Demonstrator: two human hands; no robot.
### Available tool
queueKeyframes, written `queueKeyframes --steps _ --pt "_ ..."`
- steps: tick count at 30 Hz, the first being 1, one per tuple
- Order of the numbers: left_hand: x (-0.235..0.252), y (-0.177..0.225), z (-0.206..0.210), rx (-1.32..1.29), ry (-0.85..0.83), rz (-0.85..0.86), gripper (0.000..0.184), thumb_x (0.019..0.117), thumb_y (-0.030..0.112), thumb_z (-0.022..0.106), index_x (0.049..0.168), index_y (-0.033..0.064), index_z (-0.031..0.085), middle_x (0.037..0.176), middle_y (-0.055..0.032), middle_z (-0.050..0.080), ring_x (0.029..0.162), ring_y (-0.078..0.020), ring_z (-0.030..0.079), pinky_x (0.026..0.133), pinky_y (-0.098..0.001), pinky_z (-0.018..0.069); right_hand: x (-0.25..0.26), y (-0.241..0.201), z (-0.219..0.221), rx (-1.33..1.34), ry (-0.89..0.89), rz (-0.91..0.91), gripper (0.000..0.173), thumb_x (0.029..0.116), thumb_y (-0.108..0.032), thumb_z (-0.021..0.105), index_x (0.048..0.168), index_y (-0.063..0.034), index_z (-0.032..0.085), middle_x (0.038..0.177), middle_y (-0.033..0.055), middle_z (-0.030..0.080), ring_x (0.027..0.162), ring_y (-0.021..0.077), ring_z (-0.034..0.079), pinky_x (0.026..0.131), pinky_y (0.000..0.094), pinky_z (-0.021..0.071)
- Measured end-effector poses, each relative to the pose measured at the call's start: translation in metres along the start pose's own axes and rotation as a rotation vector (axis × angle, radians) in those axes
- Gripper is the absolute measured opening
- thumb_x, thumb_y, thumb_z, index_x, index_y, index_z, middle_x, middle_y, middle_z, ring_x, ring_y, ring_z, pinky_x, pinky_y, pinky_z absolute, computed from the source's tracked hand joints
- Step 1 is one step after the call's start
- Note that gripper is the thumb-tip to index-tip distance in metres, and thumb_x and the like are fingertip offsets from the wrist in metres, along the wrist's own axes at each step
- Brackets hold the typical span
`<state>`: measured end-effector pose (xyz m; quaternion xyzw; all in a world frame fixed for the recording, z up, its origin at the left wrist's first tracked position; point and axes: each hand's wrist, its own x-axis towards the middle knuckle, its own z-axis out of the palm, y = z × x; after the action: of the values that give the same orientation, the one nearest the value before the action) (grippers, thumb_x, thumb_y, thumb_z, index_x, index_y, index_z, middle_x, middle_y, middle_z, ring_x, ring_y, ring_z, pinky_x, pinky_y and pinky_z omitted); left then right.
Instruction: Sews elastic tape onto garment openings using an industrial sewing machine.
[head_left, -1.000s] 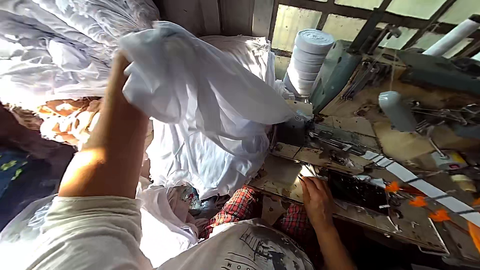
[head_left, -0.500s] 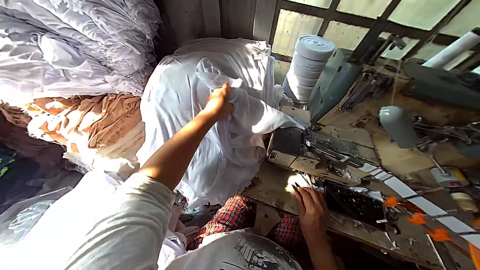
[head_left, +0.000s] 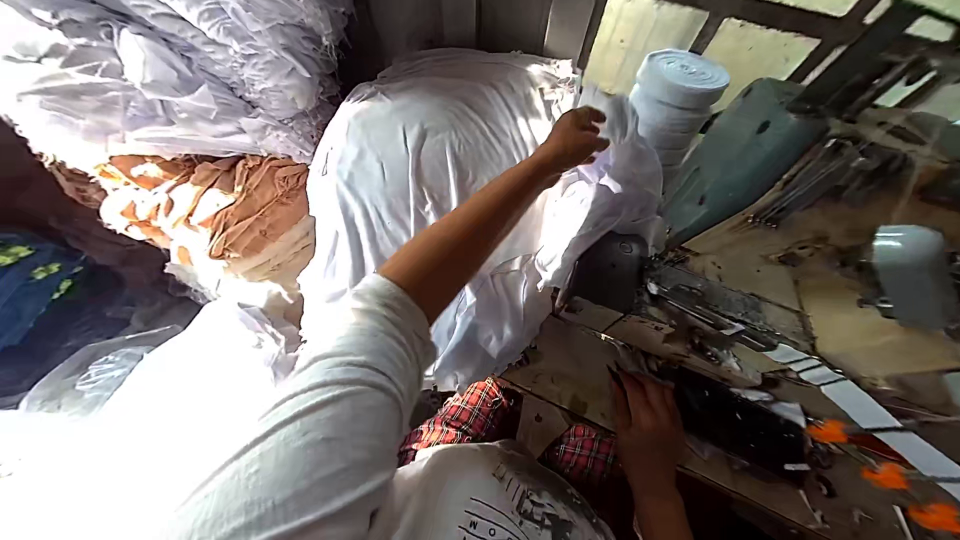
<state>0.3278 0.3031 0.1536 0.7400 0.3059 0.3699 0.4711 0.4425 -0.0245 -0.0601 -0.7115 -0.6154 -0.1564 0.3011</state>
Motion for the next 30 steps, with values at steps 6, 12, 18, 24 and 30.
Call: queueKeyframes --steps 6,12,18,24,30 --pt "-0.144 -0.018 -0.119 0.620 -0.291 0.115 0.040 0.0927 0.000 0.064 0.132 0.0007 0.060 0.133 -0.0165 0.064 0.114 -0.0265 0.067 0.095 -0.0438 0.0560 -0.002 0.001 0.002 0.034 0.070 -0.022 0.028 0.0993 -0.018 0.059 0.102 0.0036 0.077 0.104 0.0213 0.073 0.096 0.0396 0.070 0.087 0.0501 0.0561" --pt "-0.207 -0.105 -0.127 1.083 -0.027 0.312 0.036 0.0884 0.003 0.059 0.123 -0.0035 0.068 0.140 -0.0264 0.059 0.130 -0.0460 0.055 0.100 -0.0623 0.0444 0.034 -0.056 0.007 0.451 -0.003 -0.142 0.021 0.0946 -0.014 0.065 0.099 0.0013 0.078 0.104 0.0165 0.075 0.099 0.0282 0.072 0.089 0.0403 0.0588" --pt "-0.224 -0.067 -0.183 0.858 0.489 0.197 0.026 0.0942 -0.004 0.053 0.116 -0.0084 0.066 0.116 -0.0296 0.067 0.108 -0.0458 0.066 0.094 -0.0626 0.0503 0.056 -0.096 0.030 0.728 -0.103 -0.217 0.017 0.0952 -0.013 0.066 0.098 -0.0015 0.078 0.102 0.0106 0.075 0.098 0.0134 0.071 0.090 0.0247 0.0581" --pt "-0.227 -0.076 -0.225 1.121 0.360 -0.176 0.024 0.0908 -0.009 0.059 0.113 -0.0091 0.068 0.118 -0.0357 0.062 0.120 -0.0590 0.053 0.100 -0.0767 0.0365 0.076 -0.111 0.042 0.877 -0.115 -0.187 0.013 0.0901 -0.003 0.065 0.094 0.0034 0.076 0.101 0.0134 0.074 0.092 0.0103 0.072 0.085 0.0194 0.0580" --pt "-0.178 -0.072 -0.118 0.774 0.070 0.355 0.033 0.0920 -0.003 0.055 0.122 -0.0047 0.068 0.132 -0.0224 0.064 0.127 -0.0371 0.060 0.108 -0.0520 0.0467 0.127 -0.149 0.062 0.898 -0.163 -0.069 0.023 0.0898 -0.004 0.069 0.107 0.0096 0.072 0.108 0.0218 0.070 0.090 0.0185 0.073 0.079 0.0273 0.0617"
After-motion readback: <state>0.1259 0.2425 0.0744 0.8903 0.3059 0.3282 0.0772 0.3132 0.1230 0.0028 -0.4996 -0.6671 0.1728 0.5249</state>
